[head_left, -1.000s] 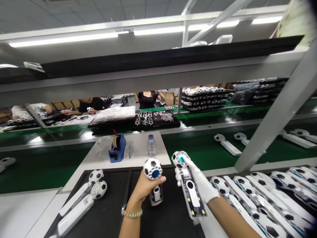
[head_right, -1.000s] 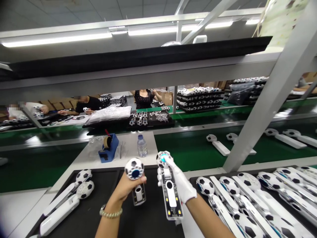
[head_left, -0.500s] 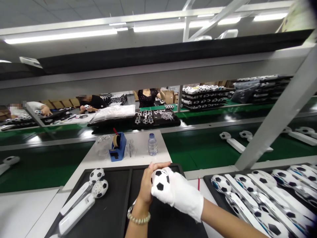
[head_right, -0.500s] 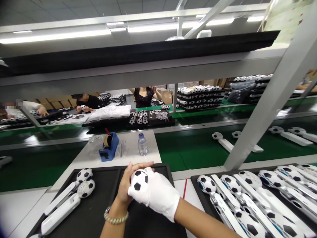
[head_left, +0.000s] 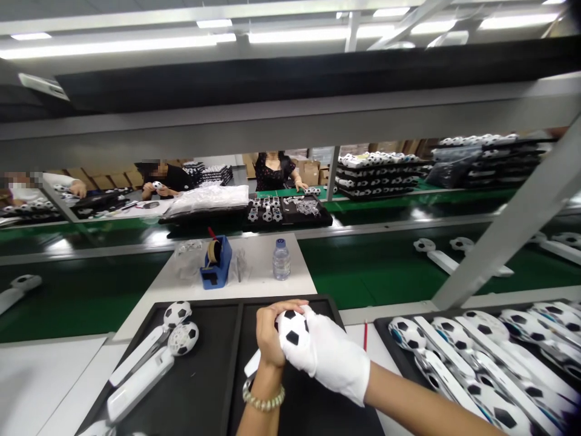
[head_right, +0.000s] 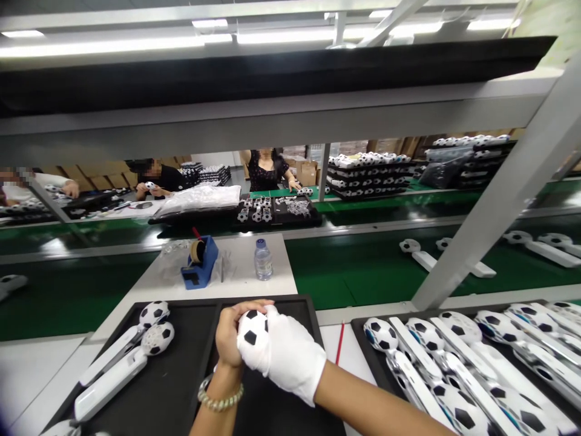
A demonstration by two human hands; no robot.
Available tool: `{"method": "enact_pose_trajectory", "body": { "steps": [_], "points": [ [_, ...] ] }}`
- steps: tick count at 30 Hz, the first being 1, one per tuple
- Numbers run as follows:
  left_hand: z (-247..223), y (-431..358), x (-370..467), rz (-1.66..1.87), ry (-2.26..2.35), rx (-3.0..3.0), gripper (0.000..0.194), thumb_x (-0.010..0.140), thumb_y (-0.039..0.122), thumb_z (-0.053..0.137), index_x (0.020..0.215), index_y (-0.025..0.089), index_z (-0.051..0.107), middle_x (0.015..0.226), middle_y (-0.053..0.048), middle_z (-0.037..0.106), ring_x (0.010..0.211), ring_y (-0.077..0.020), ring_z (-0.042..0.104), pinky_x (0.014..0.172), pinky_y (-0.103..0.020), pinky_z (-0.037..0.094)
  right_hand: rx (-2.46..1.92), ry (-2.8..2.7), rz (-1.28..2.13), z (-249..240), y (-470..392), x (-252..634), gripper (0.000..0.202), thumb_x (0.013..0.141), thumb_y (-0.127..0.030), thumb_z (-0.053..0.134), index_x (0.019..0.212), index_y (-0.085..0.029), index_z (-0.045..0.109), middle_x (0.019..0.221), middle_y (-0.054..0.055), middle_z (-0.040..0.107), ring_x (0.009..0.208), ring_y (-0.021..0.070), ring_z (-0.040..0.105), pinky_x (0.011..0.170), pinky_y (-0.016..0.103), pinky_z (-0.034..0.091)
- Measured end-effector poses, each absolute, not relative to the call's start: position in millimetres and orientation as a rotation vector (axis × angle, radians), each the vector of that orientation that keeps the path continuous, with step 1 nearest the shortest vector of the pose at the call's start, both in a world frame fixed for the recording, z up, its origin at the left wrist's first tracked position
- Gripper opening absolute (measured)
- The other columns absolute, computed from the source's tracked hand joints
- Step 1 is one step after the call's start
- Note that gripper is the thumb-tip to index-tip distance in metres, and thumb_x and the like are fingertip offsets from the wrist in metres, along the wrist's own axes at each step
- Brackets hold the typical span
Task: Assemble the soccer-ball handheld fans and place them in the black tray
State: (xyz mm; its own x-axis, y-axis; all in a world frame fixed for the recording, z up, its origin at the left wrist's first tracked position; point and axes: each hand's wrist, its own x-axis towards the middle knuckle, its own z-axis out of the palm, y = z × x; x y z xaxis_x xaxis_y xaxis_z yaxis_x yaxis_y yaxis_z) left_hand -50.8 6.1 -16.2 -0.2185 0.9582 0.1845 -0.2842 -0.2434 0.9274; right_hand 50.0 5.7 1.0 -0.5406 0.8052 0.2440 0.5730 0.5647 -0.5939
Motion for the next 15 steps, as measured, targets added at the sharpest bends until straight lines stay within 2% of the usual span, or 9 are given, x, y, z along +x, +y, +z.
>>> {"method": "enact_pose_trajectory", "body": {
  "steps": [2,4,6,8,10,11,13,15],
  "points": [
    [-22,11,-42,1.612,1.077,1.035,0.049,0.083,0.029,0.025,0.062,0.014,0.067,0.079,-0.012,0.072,0.084,-0.0276,0.065,0.082,-0.040,0.045,-1.085,-2.106,0.941,-6,12,57,0.014,0.083,-0.030,0.048,0.083,-0.018,0.056,0.079,0.003,0.062,0.065,0.0123,0.055,0.059,0.023,0.048],
    [-26,16,-34,1.558,1.168,1.083,0.049,0.086,0.033,0.027,0.068,0.014,0.068,0.079,-0.012,0.071,0.082,-0.0273,0.064,0.084,-0.040,0.043,-1.063,-1.996,1.114,-13,26,70,0.021,0.085,-0.034,0.046,0.084,-0.016,0.058,0.076,0.003,0.062,0.065,0.0123,0.056,0.060,0.023,0.048],
    [-30,19,-31,1.476,1.328,1.226,0.043,0.087,0.039,0.034,0.088,0.012,0.068,0.094,-0.014,0.069,0.094,-0.0286,0.060,0.090,-0.040,0.039,-1.207,-1.938,1.123,-19,48,86,0.033,0.088,-0.041,0.042,0.084,-0.013,0.059,0.067,0.003,0.061,0.059,0.0120,0.055,0.057,0.023,0.048],
    [-35,21,-33,1.332,1.579,1.438,0.046,0.083,0.044,0.045,0.111,0.011,0.058,0.117,-0.018,0.059,0.113,-0.0319,0.049,0.097,-0.041,0.032,-1.503,-1.845,1.025,-20,76,104,0.040,0.088,-0.046,0.042,0.081,-0.011,0.060,0.061,0.002,0.059,0.054,0.0113,0.054,0.054,0.024,0.047],
    [-42,23,-38,1.069,1.843,1.586,0.059,0.073,0.039,0.061,0.121,0.007,0.049,0.127,-0.024,0.049,0.122,-0.0382,0.038,0.100,-0.047,0.026,-1.627,-1.805,0.931,-18,102,120,0.036,0.088,-0.044,0.046,0.090,-0.011,0.060,0.073,0.004,0.062,0.060,0.0111,0.056,0.058,0.025,0.049],
    [-46,24,-42,0.921,1.935,1.613,0.062,0.067,0.032,0.067,0.120,0.005,0.048,0.125,-0.026,0.049,0.121,-0.0415,0.038,0.098,-0.050,0.027,-1.662,-1.803,0.881,-17,113,126,0.033,0.088,-0.042,0.048,0.096,-0.012,0.059,0.083,0.004,0.062,0.067,0.0117,0.059,0.063,0.027,0.050],
    [-50,27,-50,0.708,2.003,1.607,0.058,0.059,0.018,0.070,0.113,0.005,0.052,0.114,-0.027,0.055,0.112,-0.0435,0.046,0.090,-0.051,0.034,-1.696,-1.830,0.804,-16,128,134,0.030,0.087,-0.037,0.051,0.107,-0.014,0.056,0.101,0.006,0.060,0.085,0.0148,0.060,0.074,0.031,0.051],
    [-46,27,-59,0.664,1.956,1.597,0.051,0.057,0.013,0.068,0.106,0.008,0.055,0.100,-0.021,0.063,0.099,-0.0378,0.056,0.083,-0.044,0.041,-1.743,-1.872,0.727,-18,136,138,0.032,0.087,-0.036,0.053,0.113,-0.016,0.054,0.113,0.008,0.056,0.098,0.0184,0.057,0.083,0.036,0.048]
  ]
}}
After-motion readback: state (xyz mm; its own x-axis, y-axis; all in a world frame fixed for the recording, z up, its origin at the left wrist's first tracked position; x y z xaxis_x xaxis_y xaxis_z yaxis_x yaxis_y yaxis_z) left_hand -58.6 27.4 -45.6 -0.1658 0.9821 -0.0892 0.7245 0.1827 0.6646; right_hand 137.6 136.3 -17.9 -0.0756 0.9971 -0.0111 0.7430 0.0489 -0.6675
